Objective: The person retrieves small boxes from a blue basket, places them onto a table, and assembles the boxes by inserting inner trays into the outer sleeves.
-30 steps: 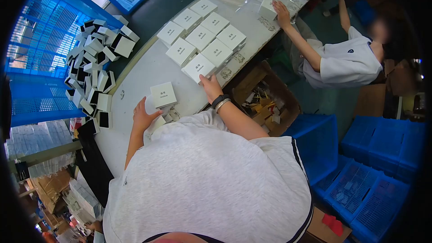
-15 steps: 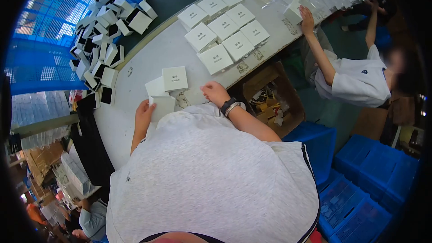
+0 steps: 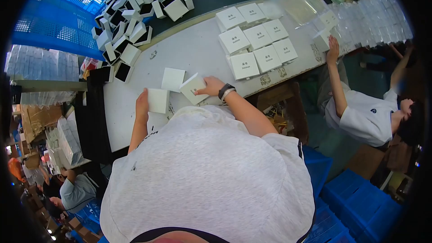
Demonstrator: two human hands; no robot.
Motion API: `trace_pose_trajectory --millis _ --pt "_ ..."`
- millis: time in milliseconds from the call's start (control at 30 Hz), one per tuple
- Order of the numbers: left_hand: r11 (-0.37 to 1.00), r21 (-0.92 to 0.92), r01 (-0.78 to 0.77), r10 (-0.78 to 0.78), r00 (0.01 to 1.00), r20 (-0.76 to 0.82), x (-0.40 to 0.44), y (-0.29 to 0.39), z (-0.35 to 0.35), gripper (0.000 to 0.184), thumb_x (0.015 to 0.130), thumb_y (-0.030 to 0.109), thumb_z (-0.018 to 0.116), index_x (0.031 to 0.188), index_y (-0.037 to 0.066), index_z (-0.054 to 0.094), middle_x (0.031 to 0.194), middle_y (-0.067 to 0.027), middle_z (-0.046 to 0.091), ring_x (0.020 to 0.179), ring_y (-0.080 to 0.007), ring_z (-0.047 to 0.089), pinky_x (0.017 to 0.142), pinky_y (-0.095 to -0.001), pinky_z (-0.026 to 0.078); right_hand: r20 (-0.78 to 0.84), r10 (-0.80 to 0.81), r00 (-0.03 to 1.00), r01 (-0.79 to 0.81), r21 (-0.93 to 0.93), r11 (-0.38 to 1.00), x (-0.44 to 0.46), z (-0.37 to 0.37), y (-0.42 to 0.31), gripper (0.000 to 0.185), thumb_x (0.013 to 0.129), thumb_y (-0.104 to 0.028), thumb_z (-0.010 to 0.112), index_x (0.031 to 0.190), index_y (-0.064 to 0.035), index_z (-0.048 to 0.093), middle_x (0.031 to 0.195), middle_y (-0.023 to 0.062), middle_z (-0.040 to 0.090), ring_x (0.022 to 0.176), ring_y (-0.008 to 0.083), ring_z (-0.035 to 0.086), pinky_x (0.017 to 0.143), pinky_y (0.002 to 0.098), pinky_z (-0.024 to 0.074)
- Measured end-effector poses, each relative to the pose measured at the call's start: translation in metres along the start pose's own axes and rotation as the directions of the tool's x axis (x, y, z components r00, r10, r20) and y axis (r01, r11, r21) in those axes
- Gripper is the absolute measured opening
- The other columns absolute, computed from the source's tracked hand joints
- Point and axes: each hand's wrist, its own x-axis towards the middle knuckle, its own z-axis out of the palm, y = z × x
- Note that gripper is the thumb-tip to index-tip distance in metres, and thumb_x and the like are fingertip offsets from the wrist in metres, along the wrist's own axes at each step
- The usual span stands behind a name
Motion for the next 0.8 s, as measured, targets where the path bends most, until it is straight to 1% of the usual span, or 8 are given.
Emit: trace_pose_trajectory --millis 200,400,433,500,567,633,700,800 --pt "0.897 -0.417 -0.147 0.126 0.989 -0.079 0.018 -0.003 0.005 0.046 0.097 0.038 0.031 0.112 -0.001 0.050 0.105 -0.0082 0.056 0.095 -0.0143 0.051 0.087 -0.0279 0.039 -0.350 -0.077 0.933 0.073 -0.024 0.997 -0.042 0.000 -0.011 0.093 0.067 -0.054 0.069 0.130 0.0045 0.033 0.133 0.0252 0.033 0.122 0.0359 0.033 0.101 0.0425 0.0281" --pt "0.936 -0.127 -0.329 0.352 0.887 0.299 -0.048 0.060 0.080 0.050 0.097 0.040 0.026 0.131 0.005 0.030 0.125 -0.0130 0.044 0.114 -0.0219 0.042 0.096 -0.0335 0.035 -0.371 -0.370 0.852 0.499 0.357 0.790 -0.082 -0.022 -0.075 0.064 0.075 -0.029 0.069 0.124 -0.0013 0.038 0.113 0.0166 0.053 0.103 0.0238 0.053 0.089 0.0337 0.0416" --pt "0.873 -0.439 -0.213 0.391 0.844 0.368 -0.039 0.046 0.091 0.051 0.096 0.042 0.025 0.132 0.005 0.030 0.126 -0.0136 0.042 0.115 -0.0230 0.041 0.097 -0.0356 0.034 -0.386 -0.270 0.882 0.438 0.460 0.773 -0.089 -0.026 -0.078 0.053 0.075 -0.026 0.067 0.115 -0.0026 0.042 0.108 0.0163 0.055 0.100 0.0242 0.054 0.087 0.0340 0.0421" --pt "0.924 -0.327 -0.199 0.305 0.899 0.315 -0.043 0.083 0.095 0.049 0.095 0.037 0.034 0.131 0.003 0.032 0.128 -0.0141 0.040 0.116 -0.0261 0.041 0.098 -0.0378 0.033 -0.412 -0.190 0.891 0.390 0.484 0.783 -0.105 -0.038 -0.077 0.057 0.073 -0.024 0.068 0.118 -0.0033 0.039 0.106 0.0157 0.057 0.101 0.0255 0.054 0.086 0.0356 0.0419" --pt "0.712 -0.001 -0.702 0.698 0.708 -0.109 0.016 0.057 0.071 0.047 0.091 0.033 0.046 0.126 0.002 0.041 0.129 -0.0164 0.041 0.119 -0.0283 0.039 0.098 -0.0398 0.031 -0.528 -0.186 0.829 0.455 0.441 0.774 -0.114 -0.043 -0.064 0.060 0.073 -0.024 0.069 0.120 -0.0033 0.038 0.106 0.0158 0.057 0.101 0.0258 0.054 0.086 0.0357 0.0420" --pt "0.644 0.553 -0.529 0.754 0.561 -0.341 0.094 0.027 0.021 0.055 0.087 0.039 0.053 0.123 -0.001 0.042 0.126 -0.0163 0.043 0.118 -0.0290 0.039 0.097 -0.0402 0.032 -0.506 -0.119 0.854 0.383 0.458 0.802 -0.133 -0.042 -0.058 0.067 0.072 -0.024 0.069 0.124 -0.0035 0.032 0.108 0.0165 0.056 0.102 0.0266 0.054 0.086 0.0354 0.0418" --pt "0.534 0.836 -0.128 0.700 0.621 -0.352 0.139 0.016 -0.025 0.075 0.077 0.053 0.060 0.125 0.000 0.039 0.124 -0.0187 0.042 0.116 -0.0341 0.040 0.096 -0.0425 0.033 -0.516 -0.078 0.853 0.336 0.427 0.840 -0.148 -0.039 -0.047 0.072 0.072 -0.025 0.070 0.126 -0.0038 0.028 0.112 0.0177 0.054 0.104 0.0272 0.053 0.088 0.0352 0.0411" --pt "0.621 0.691 -0.369 0.563 0.824 -0.066 0.088 0.082 -0.051 0.042 0.073 0.014 0.070 0.105 -0.009 0.056 0.105 -0.0236 0.059 0.093 -0.0326 0.057 0.084 -0.0369 0.045 -0.502 0.000 0.865 0.303 0.522 0.797 -0.160 -0.025 -0.037 0.075 0.072 -0.027 0.070 0.129 -0.0036 0.026 0.116 0.0185 0.051 0.106 0.0271 0.051 0.089 0.0351 0.0402"
